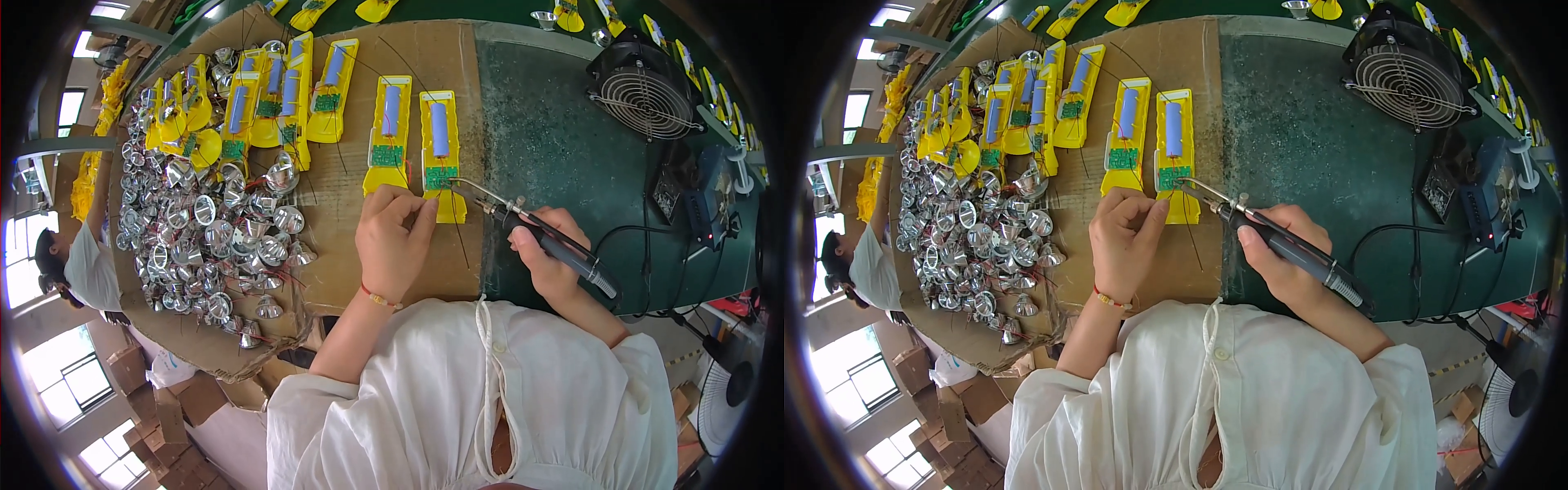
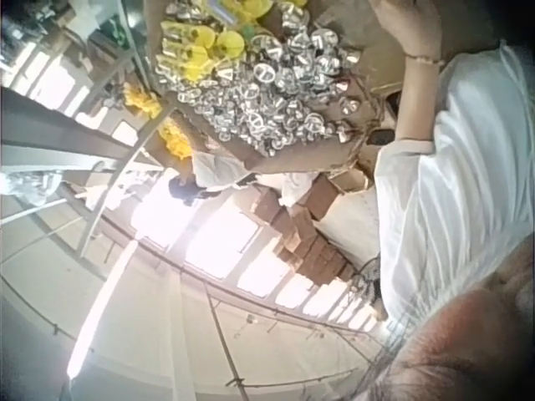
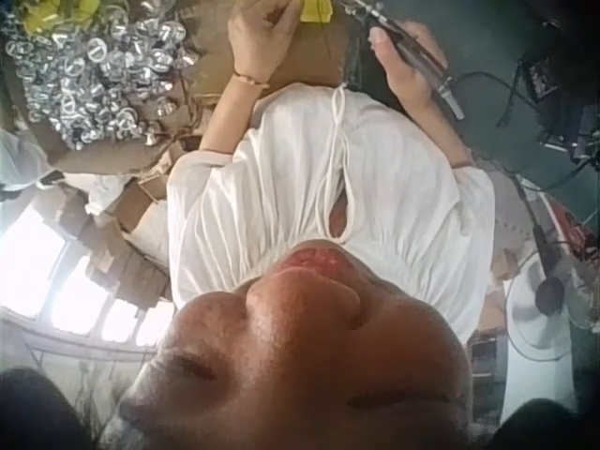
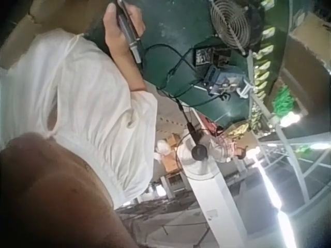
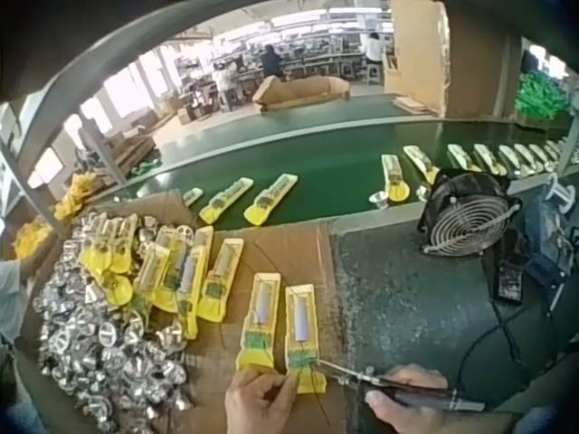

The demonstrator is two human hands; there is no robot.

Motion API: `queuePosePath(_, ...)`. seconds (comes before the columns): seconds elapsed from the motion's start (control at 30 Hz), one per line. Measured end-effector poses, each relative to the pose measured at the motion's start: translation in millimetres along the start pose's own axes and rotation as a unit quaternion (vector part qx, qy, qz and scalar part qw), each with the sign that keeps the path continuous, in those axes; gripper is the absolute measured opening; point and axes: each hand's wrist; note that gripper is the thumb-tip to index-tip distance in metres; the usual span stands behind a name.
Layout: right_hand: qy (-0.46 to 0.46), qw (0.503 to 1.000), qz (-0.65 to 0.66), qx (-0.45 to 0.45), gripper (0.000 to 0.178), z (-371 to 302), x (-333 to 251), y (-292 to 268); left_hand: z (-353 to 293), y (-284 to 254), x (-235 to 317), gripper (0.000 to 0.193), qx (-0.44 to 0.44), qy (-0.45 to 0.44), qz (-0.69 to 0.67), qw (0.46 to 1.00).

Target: Soldering wires to circuit boards and assembling them into flashlight housings on an assembly line.

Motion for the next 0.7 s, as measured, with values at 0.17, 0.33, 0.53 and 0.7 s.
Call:
queuePosePath(0.17,0.003,1.0,-0.02,-0.021,0.016,0.8,-0.6,-0.1,0.8,1.0,-4.1,0.008,0.005,0.021,0.019,1.0)
queuePosePath(0.33,0.015,0.997,0.06,0.035,0.016,-2.6,-7.0,1.8,0.6,1.3,-4.0,0.009,0.003,0.018,0.013,1.0)
queuePosePath(0.53,0.005,0.995,0.081,0.057,0.019,-2.9,-5.3,-1.5,1.6,2.1,-2.7,0.009,-0.002,0.006,-0.003,1.0)
queuePosePath(0.7,0.005,0.996,0.069,0.049,0.018,-3.7,-3.6,-1.6,1.7,2.8,-1.2,0.01,0.002,0.007,0.001,1.0)
Point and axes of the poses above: each hand's wrist, its own z-axis towards the middle knuckle, its own y-axis out of the palm, x = y × z, and after that the axes turned 14 degrees about -x, right-handed
